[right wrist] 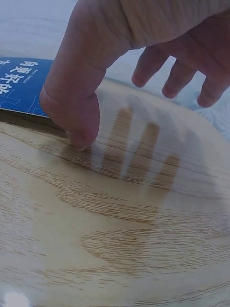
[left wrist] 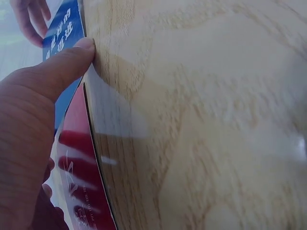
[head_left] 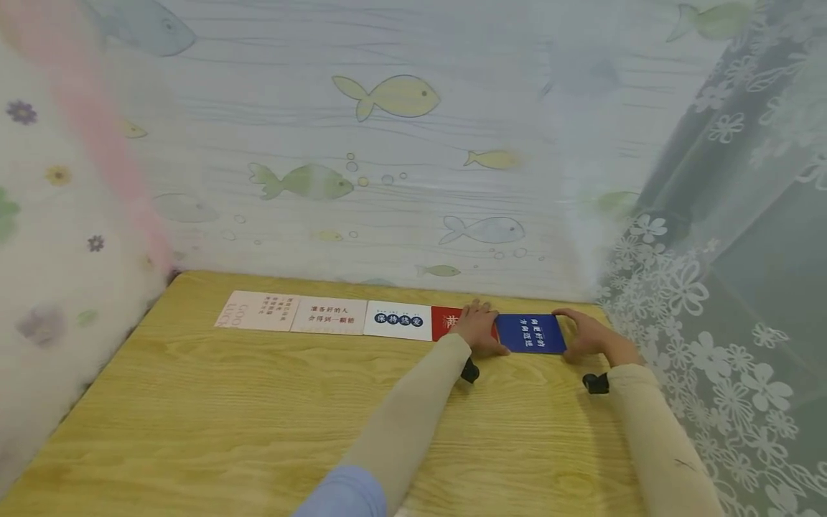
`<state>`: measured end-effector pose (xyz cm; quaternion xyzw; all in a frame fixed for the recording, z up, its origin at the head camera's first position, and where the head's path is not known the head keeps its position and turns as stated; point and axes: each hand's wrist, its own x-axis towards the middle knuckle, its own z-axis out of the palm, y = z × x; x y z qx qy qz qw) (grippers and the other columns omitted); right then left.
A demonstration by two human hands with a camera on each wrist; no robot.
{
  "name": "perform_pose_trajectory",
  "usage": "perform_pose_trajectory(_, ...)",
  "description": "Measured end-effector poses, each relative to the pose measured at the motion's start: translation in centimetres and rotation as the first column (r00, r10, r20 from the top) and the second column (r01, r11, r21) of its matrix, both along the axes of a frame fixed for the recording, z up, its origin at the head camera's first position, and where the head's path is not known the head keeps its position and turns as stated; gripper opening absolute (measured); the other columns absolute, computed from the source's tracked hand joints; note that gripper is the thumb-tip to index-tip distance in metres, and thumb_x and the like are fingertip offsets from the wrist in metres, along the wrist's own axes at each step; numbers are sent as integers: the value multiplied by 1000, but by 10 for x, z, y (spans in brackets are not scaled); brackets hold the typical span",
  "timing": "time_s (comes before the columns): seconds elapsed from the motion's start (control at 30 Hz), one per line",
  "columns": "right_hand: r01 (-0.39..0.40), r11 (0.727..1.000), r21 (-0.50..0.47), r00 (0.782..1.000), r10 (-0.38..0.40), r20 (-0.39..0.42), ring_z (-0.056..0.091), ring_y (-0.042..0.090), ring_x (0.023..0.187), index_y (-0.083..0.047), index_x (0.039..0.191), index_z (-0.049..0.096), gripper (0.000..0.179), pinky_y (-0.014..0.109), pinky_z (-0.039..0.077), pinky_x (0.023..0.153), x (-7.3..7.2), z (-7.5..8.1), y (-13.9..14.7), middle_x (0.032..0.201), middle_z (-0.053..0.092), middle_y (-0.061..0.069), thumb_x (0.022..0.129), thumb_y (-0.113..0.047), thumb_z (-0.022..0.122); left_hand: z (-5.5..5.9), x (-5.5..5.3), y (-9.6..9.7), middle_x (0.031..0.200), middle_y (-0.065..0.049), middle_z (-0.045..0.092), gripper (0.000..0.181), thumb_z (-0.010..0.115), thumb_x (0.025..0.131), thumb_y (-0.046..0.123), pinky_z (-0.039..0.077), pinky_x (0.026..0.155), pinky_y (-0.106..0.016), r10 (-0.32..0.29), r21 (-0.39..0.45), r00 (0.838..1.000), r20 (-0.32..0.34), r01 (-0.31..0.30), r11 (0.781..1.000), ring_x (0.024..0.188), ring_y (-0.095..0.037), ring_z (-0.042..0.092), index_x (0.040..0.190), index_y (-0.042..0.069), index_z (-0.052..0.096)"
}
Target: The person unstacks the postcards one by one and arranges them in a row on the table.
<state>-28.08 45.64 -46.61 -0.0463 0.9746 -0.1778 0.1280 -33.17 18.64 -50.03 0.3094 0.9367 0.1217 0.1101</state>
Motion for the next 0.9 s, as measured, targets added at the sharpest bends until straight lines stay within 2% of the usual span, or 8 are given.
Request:
perform_pose_trajectory(0.13, -10, 1000, -1, 1000, 10, 2, 36, 63, 134, 0, 151, 38, 102, 73, 43, 101, -4, -2, 0, 152, 34, 40, 64, -10, 90, -6, -5, 0, 167, -1, 29, 94, 71, 82, 67, 14, 130, -42, 10, 20, 1000, 5, -10, 1000, 158, -27, 13, 158, 23, 38)
perform_pose_trajectory(0.33, -6, 1000, -12, 1000, 6, 10, 33, 63, 137, 1, 152, 37, 102, 74, 39, 105, -5, -2, -2, 153, 33, 40, 65, -9, 90, -5, -4, -3, 169, -2, 26, 94, 69, 84, 67, 13, 130, -43, 12, 25, 1000, 20, -13, 1000, 158, -27, 11, 160, 23, 35)
perform_pose_trajectory(0.47, -10, 1000, -25, 1000, 10, 13, 32, 63, 137, 2, 152, 37, 102, 74, 39, 105, -5, -2, -2, 153, 32, 40, 65, -7, 89, -13, -9, -1, 169, -1, 25, 96, 70, 83, 67, 12, 130, -43, 24, 44, 999, 36, -26, 999, 159, -27, 10, 160, 23, 35)
perform_pose_trajectory(0.53, -15, 1000, -27, 1000, 15, 13, 34, 63, 136, 3, 152, 36, 102, 72, 42, 104, -4, -2, -3, 153, 31, 40, 66, -7, 89, -17, -11, 0, 169, 0, 24, 96, 70, 83, 68, 11, 130, -43, 27, 50, 999, 36, -29, 998, 159, -26, 10, 160, 23, 34)
perform_pose_trajectory(0.63, -9, 999, -40, 1000, 11, 29, 45, 60, 124, 3, 155, 32, 104, 65, 49, 97, -3, -1, -4, 154, 29, 41, 66, -5, 87, -22, -13, 0, 169, 0, 24, 97, 69, 83, 68, 11, 130, -43, 23, 60, 999, 29, -25, 998, 159, -26, 10, 160, 23, 34)
perform_pose_trajectory(0.77, 12, 997, -76, 999, -9, 37, 43, 61, 128, 4, 157, 26, 110, 66, 46, 103, -1, -1, -3, 155, 26, 42, 65, -4, 85, -18, -14, -4, 169, -1, 25, 98, 70, 83, 66, 11, 130, -43, 6, 77, 999, 36, -9, 997, 158, -27, 12, 161, 21, 32)
perform_pose_trajectory(0.83, 10, 996, -92, 1000, -8, 20, 31, 63, 138, 5, 157, 24, 112, 71, 38, 108, 0, -1, 0, 153, 26, 44, 64, -6, 85, -15, -13, -7, 169, -1, 25, 98, 70, 84, 65, 11, 130, -42, -7, 89, 999, 38, 4, 996, 158, -26, 12, 162, 21, 30)
perform_pose_trajectory(0.9, 15, 994, -108, 1000, -15, 4, 27, 63, 140, 4, 158, 23, 113, 72, 36, 110, 3, -2, 4, 154, 26, 44, 64, -8, 86, -13, -13, -11, 169, -1, 25, 98, 70, 84, 64, 12, 130, -43, -29, 110, 999, 29, 26, 994, 158, -26, 14, 162, 20, 29)
